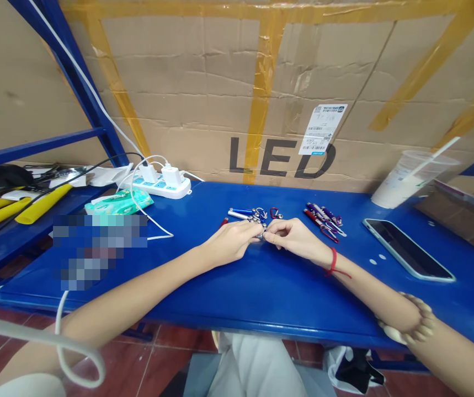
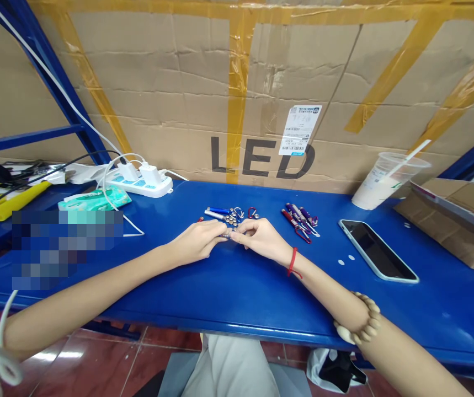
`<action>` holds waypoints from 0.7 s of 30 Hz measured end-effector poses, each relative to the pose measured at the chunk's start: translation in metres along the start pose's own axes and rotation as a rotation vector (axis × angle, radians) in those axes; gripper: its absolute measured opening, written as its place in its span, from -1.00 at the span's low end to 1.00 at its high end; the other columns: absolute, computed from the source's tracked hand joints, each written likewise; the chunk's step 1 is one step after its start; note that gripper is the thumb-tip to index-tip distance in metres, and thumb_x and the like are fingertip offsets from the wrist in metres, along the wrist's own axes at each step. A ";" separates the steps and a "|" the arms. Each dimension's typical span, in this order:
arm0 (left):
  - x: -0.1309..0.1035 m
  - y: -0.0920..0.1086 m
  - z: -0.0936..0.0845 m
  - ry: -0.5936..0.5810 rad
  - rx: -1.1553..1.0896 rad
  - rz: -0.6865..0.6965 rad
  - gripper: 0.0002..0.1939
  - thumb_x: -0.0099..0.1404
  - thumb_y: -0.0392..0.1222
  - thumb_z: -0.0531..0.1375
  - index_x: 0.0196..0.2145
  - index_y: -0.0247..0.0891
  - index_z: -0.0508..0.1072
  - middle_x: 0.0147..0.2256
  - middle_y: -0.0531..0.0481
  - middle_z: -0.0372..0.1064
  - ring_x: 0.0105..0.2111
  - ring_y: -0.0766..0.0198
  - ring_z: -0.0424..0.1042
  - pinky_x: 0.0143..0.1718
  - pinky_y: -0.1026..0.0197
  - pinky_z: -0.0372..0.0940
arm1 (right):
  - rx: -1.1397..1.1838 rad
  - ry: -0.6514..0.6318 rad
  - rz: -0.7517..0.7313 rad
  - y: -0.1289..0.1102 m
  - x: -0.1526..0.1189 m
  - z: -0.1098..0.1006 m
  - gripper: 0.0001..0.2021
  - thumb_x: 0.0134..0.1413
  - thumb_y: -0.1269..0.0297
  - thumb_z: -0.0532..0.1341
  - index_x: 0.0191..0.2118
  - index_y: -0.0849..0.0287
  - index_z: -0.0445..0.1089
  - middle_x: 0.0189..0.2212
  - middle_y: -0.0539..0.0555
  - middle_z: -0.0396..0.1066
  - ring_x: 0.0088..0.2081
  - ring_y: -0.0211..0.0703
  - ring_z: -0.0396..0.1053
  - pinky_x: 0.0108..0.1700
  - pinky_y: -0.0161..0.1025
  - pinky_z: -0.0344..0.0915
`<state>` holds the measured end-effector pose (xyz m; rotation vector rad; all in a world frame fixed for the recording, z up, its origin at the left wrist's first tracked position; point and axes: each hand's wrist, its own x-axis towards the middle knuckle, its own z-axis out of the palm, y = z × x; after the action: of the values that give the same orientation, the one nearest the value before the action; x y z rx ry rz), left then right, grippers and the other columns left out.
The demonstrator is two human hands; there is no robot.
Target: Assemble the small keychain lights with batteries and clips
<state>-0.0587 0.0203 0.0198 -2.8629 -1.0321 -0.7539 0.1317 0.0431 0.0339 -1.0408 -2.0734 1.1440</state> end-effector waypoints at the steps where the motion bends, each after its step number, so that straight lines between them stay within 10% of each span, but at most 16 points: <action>1: 0.000 0.000 0.000 0.000 -0.008 0.001 -0.87 0.32 -0.31 -0.05 -0.40 -0.25 0.20 -0.42 -0.02 0.31 -0.37 0.27 0.34 -0.35 0.27 0.20 | 0.018 -0.017 0.038 -0.001 0.000 0.000 -0.65 -0.15 0.00 0.25 -0.55 0.27 0.40 -0.62 -0.02 0.26 -0.62 -0.38 0.16 -0.56 -0.35 0.10; 21: 0.006 0.006 0.008 0.105 -0.349 -0.309 -0.85 0.31 -0.20 0.00 -0.16 -0.18 0.25 -0.12 -0.05 0.40 -0.10 0.19 0.40 -0.13 0.20 0.27 | -0.009 -0.020 0.124 -0.004 0.006 -0.015 -0.54 -0.20 -0.15 0.22 -0.52 0.26 0.37 -0.70 -0.06 0.21 -0.63 -0.39 0.09 -0.57 -0.36 0.02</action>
<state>-0.0473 0.0203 0.0162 -2.9255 -1.4815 -1.2003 0.1384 0.0536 0.0451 -1.1803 -2.0555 1.2110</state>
